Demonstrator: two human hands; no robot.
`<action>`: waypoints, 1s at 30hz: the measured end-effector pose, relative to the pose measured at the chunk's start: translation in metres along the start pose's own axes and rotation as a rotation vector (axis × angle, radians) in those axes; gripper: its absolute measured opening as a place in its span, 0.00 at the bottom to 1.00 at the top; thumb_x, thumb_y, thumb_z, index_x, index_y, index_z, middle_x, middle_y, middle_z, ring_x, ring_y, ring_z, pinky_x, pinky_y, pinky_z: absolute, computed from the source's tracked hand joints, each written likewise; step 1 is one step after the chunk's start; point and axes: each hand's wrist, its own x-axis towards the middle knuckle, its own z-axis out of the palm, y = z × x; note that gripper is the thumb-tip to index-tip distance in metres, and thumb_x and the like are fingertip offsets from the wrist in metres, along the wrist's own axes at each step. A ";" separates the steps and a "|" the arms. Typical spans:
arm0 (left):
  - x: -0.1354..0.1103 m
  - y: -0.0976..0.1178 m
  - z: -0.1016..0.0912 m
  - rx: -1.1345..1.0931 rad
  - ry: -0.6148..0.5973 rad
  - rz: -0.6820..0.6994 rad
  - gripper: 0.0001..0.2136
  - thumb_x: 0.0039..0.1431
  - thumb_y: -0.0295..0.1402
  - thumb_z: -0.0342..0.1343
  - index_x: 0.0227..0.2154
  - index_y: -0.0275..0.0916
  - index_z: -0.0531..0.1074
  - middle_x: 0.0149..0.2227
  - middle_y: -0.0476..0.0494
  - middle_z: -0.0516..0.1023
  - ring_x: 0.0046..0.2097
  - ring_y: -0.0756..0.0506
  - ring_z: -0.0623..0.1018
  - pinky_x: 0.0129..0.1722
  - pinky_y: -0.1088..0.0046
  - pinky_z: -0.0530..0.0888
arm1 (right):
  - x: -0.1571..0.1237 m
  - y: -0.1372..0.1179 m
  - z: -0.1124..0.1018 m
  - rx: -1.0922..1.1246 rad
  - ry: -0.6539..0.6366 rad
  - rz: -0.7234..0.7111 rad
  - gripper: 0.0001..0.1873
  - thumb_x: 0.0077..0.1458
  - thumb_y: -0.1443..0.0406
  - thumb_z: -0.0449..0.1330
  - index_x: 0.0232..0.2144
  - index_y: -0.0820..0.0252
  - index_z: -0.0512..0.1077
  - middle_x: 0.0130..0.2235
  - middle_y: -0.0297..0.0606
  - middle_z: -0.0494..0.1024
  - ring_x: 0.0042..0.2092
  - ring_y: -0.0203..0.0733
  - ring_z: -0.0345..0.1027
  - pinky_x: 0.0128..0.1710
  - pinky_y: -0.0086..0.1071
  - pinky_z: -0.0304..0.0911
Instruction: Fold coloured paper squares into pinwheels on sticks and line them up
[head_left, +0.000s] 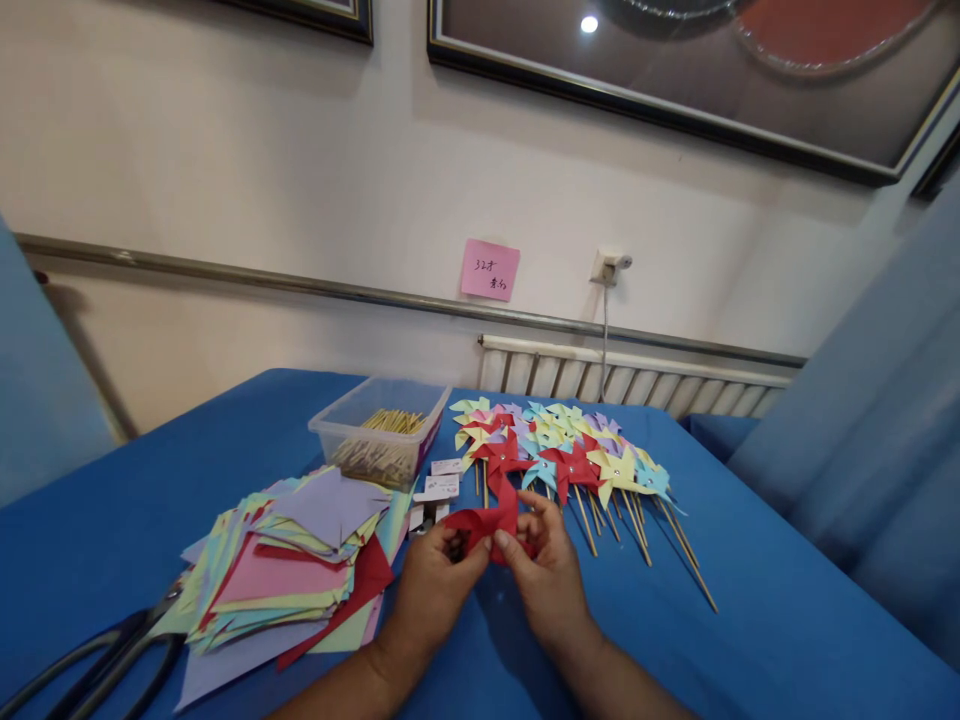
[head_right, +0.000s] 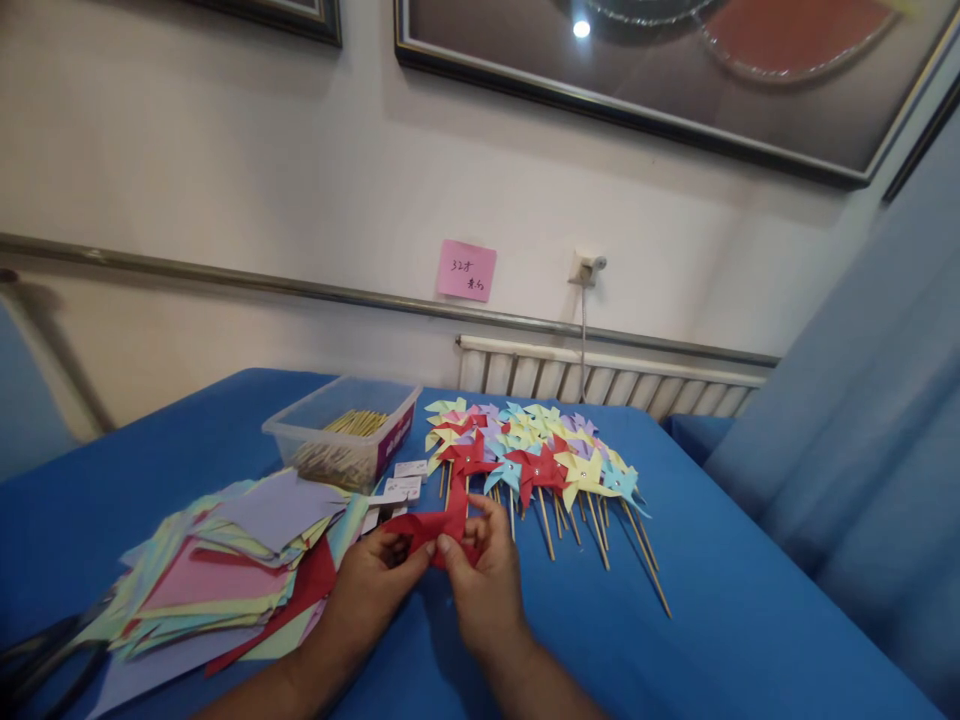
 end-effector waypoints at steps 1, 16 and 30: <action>0.000 -0.001 0.000 0.002 0.001 -0.004 0.09 0.43 0.35 0.59 0.28 0.37 0.76 0.25 0.47 0.78 0.30 0.44 0.76 0.30 0.73 0.70 | 0.000 0.000 0.000 0.005 0.016 0.005 0.25 0.47 0.64 0.65 0.47 0.55 0.63 0.28 0.27 0.69 0.30 0.34 0.65 0.32 0.28 0.62; -0.004 0.001 -0.004 0.115 -0.008 0.064 0.08 0.46 0.35 0.57 0.29 0.37 0.75 0.27 0.46 0.79 0.30 0.44 0.76 0.31 0.72 0.70 | -0.003 -0.007 -0.008 -0.404 -0.106 -0.064 0.06 0.52 0.64 0.59 0.31 0.62 0.72 0.29 0.35 0.73 0.30 0.37 0.63 0.30 0.29 0.60; -0.007 0.002 -0.005 0.175 -0.001 0.112 0.05 0.48 0.34 0.56 0.24 0.39 0.72 0.24 0.49 0.76 0.29 0.46 0.75 0.29 0.74 0.69 | -0.005 -0.006 -0.007 -0.441 -0.088 -0.079 0.07 0.53 0.64 0.58 0.32 0.62 0.72 0.27 0.35 0.73 0.31 0.40 0.67 0.30 0.29 0.62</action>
